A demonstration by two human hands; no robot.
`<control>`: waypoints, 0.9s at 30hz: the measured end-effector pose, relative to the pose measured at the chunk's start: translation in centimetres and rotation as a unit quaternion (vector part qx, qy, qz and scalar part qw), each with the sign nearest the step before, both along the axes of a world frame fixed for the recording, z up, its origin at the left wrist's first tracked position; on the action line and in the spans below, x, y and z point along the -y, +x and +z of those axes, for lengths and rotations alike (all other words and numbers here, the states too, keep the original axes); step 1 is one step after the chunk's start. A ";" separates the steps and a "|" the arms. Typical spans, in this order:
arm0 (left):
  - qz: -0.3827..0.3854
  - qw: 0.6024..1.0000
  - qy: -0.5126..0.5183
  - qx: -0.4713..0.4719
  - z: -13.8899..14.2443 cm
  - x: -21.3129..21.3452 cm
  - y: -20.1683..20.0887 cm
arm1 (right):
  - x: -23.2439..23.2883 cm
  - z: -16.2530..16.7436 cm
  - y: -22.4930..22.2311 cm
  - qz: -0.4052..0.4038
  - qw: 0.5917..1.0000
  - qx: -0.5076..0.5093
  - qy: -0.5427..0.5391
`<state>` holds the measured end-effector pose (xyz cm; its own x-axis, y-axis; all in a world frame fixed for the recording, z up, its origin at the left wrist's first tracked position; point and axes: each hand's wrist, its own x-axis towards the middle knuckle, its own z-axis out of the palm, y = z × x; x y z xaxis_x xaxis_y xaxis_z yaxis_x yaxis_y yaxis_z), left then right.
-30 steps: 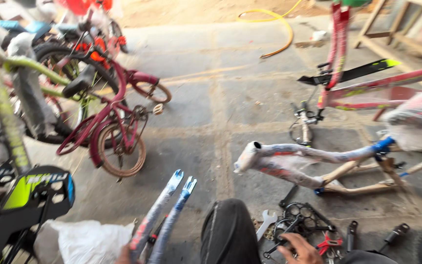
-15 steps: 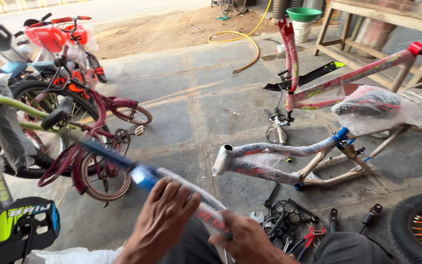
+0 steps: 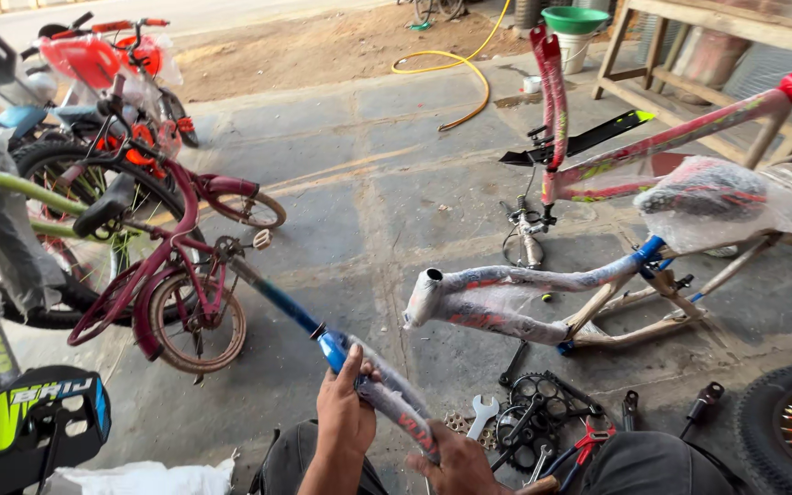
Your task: The person sits on the floor of a bicycle workshop and works on a plastic-wrapped bicycle frame, fitting the handlebar and stem into the head tube. They use pliers to grip and turn a component on the frame, handle small parts, and pick up a wrench near the end.
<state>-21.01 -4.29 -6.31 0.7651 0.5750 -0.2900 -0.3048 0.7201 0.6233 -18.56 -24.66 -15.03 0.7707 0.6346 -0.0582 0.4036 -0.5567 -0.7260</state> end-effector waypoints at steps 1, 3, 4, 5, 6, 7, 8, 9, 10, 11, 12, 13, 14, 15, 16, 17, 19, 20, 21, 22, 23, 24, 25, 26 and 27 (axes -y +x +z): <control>0.020 1.000 0.002 0.010 -1.2 -0.5 0.4 | 0.1 -0.6 0.4 0.040 0.997 0.056 0.040; 0.037 0.999 0.008 0.023 -3.7 -1.5 0.8 | 1.1 -1.7 1.3 0.116 0.971 0.168 0.124; 0.035 0.999 0.009 0.023 -5.0 -2.1 0.9 | 2.1 -2.2 1.8 0.111 0.979 0.131 0.107; 0.034 0.999 0.009 0.022 -6.3 -2.7 1.0 | 3.3 -2.6 2.3 0.107 0.986 0.094 0.089; 0.021 1.000 0.019 0.012 -7.4 -3.1 1.0 | 4.8 -3.0 2.7 0.102 0.991 0.055 0.071; 0.008 1.000 0.030 0.001 -8.5 -3.6 1.1 | 6.3 -3.3 2.6 0.018 0.999 -0.022 0.043; -0.006 0.999 0.042 -0.009 -9.4 -4.0 1.1 | 7.7 -3.6 2.9 -0.048 0.995 -0.073 0.040; -0.007 0.999 0.044 -0.010 -10.3 -4.4 1.2 | 9.6 -3.6 2.9 -0.117 0.985 -0.115 0.057; -0.007 0.999 0.048 -0.011 -11.0 -4.5 1.1 | 11.3 -3.3 2.9 -0.161 0.973 -0.146 0.075; -0.009 0.999 0.050 -0.014 -11.6 -4.6 1.1 | 12.4 -3.1 3.0 -0.199 0.961 -0.167 0.099; -0.009 0.998 0.054 -0.024 -12.0 -4.7 1.1 | 13.0 -2.7 3.1 -0.234 0.946 -0.185 0.124; -0.011 0.998 0.058 -0.036 -12.4 -4.7 1.0 | 14.3 -2.1 2.6 -0.267 0.931 -0.202 0.149; -0.018 0.997 0.061 -0.051 -12.7 -4.7 0.8 | 16.4 -0.9 1.2 -0.292 0.916 -0.216 0.171; -0.015 0.994 0.090 -0.065 -12.9 -4.7 0.7 | 17.9 0.2 -0.3 -0.313 0.902 -0.230 0.192; -0.018 0.989 0.120 -0.079 -13.0 -4.8 0.6 | 18.5 1.0 -1.6 -0.330 0.888 -0.242 0.210; -0.027 0.984 0.151 -0.094 -13.0 -4.9 0.4 | 18.9 1.6 -3.3 -0.339 0.874 -0.260 0.230; -0.023 0.982 0.138 -0.128 -12.8 -5.6 -0.1 | 18.6 2.5 -6.1 -0.349 0.848 -0.294 0.269; -0.025 0.977 0.163 -0.132 -12.7 -6.0 -0.6 | 18.0 2.8 -7.3 -0.360 0.837 -0.309 0.272; -0.034 0.972 0.188 -0.136 -12.5 -6.7 -1.0 | 17.0 2.9 -7.5 -0.383 0.816 -0.324 0.286; -0.042 0.959 0.223 -0.167 -12.4 -7.4 -1.1 | 16.2 3.2 -7.5 -0.383 0.821 -0.323 0.276; -0.061 0.965 0.223 -0.122 -12.5 -8.2 -1.4 | 14.9 3.4 -7.1 -0.350 0.809 -0.309 0.359; -0.077 0.962 0.231 -0.126 -12.4 -9.2 -1.7 | 14.1 3.8 -6.5 -0.284 0.814 -0.285 0.418; -0.087 0.955 0.260 -0.111 -12.8 -9.8 -1.4 | 13.2 4.4 -5.7 -0.248 0.835 -0.235 0.430; -0.093 0.949 0.287 -0.092 -13.1 -10.7 -1.3 | 12.5 5.1 -5.0 -0.260 0.844 -0.184 0.431; -0.095 0.941 0.313 -0.089 -13.6 -11.5 -0.7 | 12.2 6.1 -4.8 -0.280 0.870 -0.089 0.397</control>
